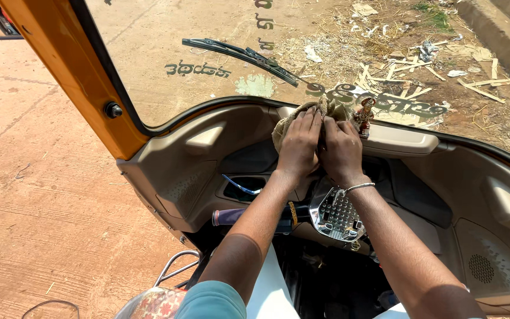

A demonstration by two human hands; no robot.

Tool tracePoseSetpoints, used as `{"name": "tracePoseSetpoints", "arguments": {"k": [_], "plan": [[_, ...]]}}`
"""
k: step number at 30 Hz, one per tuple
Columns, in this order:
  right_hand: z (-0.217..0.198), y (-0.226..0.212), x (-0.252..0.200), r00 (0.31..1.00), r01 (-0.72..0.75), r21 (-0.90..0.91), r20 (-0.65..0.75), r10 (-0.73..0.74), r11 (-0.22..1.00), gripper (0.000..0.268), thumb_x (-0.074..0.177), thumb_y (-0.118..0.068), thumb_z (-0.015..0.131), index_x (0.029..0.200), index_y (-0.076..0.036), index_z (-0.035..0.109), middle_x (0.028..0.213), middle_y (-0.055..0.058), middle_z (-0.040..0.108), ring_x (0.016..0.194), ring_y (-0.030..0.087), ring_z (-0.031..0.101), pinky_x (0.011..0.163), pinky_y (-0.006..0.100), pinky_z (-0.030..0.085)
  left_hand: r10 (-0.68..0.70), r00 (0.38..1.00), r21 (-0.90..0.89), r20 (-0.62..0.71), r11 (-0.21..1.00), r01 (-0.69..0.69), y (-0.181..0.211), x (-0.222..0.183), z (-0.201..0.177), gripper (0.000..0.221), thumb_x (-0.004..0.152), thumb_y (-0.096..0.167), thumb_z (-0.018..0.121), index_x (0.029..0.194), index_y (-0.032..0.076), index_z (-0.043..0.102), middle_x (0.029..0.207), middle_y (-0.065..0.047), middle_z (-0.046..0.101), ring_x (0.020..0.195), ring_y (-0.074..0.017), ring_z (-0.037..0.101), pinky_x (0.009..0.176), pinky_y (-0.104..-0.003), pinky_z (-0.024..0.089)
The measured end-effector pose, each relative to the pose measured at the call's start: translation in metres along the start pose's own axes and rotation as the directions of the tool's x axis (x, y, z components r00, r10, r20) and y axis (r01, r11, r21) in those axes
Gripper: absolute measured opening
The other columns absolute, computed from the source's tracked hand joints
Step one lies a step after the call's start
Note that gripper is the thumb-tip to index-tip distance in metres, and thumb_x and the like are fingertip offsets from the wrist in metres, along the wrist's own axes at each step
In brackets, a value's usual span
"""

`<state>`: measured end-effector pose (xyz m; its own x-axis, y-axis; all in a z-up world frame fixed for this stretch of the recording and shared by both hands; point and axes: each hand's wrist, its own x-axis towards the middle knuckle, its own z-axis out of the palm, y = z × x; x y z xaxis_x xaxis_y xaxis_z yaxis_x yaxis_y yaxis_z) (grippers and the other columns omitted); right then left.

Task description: The person wipes the dashboard, windshield, and side mirrors of a three-wheeled auto-rickshaw using a cloth. They clean the instrument panel, handlebars, and interior frame, moving the cloth between surfaces to remove dust and dirt.

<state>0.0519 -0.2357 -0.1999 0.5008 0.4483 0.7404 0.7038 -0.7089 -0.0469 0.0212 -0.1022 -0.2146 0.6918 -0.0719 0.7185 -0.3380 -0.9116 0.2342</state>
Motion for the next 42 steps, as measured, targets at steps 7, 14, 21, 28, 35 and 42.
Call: {"name": "tracePoseSetpoints", "arguments": {"k": [7, 14, 21, 28, 35, 42], "plan": [[0.027, -0.044, 0.016, 0.992, 0.11, 0.005, 0.058, -0.11, 0.994, 0.05, 0.079, -0.015, 0.071, 0.125, -0.003, 0.056, 0.119, 0.017, 0.072, 0.119, 0.034, 0.063, 0.099, 0.048, 0.048, -0.293, 0.95, -0.043, 0.109, 0.953, 0.299, -0.042, -0.027, -0.016, 0.074, 0.074, -0.007, 0.058, 0.147, -0.003, 0.045, 0.15, -0.024, 0.046, 0.142, -0.0418, 0.04, 0.115, -0.048, 0.037], [0.018, -0.03, -0.003, 0.999, -0.04, 0.022, 0.019, 0.04, 0.999, 0.029, 0.093, -0.007, 0.063, 0.121, -0.002, 0.059, 0.116, 0.017, 0.073, 0.119, 0.034, 0.068, 0.096, 0.045, 0.055, -0.201, 0.977, -0.106, 0.066, 0.973, 0.207, -0.023, -0.023, 0.006, 0.068, 0.082, -0.007, 0.056, 0.149, -0.003, 0.047, 0.15, -0.021, 0.052, 0.147, -0.0477, 0.037, 0.116, -0.048, 0.041], [-0.026, 0.003, -0.048, 0.977, -0.207, 0.037, 0.052, 0.205, 0.978, 0.014, 0.101, -0.012, 0.064, 0.112, -0.003, 0.064, 0.106, 0.021, 0.075, 0.109, 0.035, 0.073, 0.098, 0.045, 0.056, -0.022, 0.998, -0.136, 0.051, 0.99, 0.029, 0.028, -0.028, 0.031, 0.061, 0.089, 0.009, 0.065, 0.148, 0.002, 0.049, 0.152, -0.016, 0.055, 0.145, -0.039, 0.048, 0.122, -0.046, 0.043], [-0.055, 0.026, -0.092, 0.963, -0.259, -0.019, -0.083, 0.257, 0.966, 0.048, 0.094, -0.006, 0.064, 0.139, 0.009, 0.053, 0.132, 0.036, 0.063, 0.132, 0.049, 0.058, 0.119, 0.051, 0.042, 0.184, 0.973, -0.369, 0.14, 0.921, -0.122, 0.08, -0.025, 0.047, 0.095, 0.079, 0.014, 0.072, 0.159, 0.001, 0.023, 0.166, -0.021, 0.03, 0.151, -0.0406, 0.033, 0.117, -0.047, 0.043], [-0.067, 0.068, -0.093, 0.974, -0.224, -0.172, -0.086, 0.211, 0.959, 0.09, 0.076, -0.016, 0.084, 0.148, 0.012, 0.038, 0.137, 0.036, 0.06, 0.137, 0.052, 0.053, 0.117, 0.059, 0.027, 0.181, 0.856, -0.286, 0.484, 0.957, -0.041, 0.118, 0.026, 0.08, 0.099, 0.079, 0.014, 0.073, 0.161, 0.003, 0.019, 0.161, -0.016, 0.037, 0.151, -0.0383, 0.036, 0.116, -0.046, 0.044], [-0.055, 0.092, -0.071, 0.944, -0.275, -0.117, 0.153, 0.291, 0.954, 0.107, 0.065, -0.039, 0.09, 0.145, 0.013, 0.041, 0.127, 0.032, 0.062, 0.13, 0.046, 0.054, 0.123, 0.057, 0.027, 0.186, 0.933, -0.134, 0.308, 0.979, -0.151, 0.106, 0.037, 0.101, 0.088, 0.085, 0.006, 0.071, 0.158, -0.003, 0.023, 0.166, -0.027, 0.028, 0.151, -0.0408, 0.037, 0.114, -0.043, 0.045]]}}
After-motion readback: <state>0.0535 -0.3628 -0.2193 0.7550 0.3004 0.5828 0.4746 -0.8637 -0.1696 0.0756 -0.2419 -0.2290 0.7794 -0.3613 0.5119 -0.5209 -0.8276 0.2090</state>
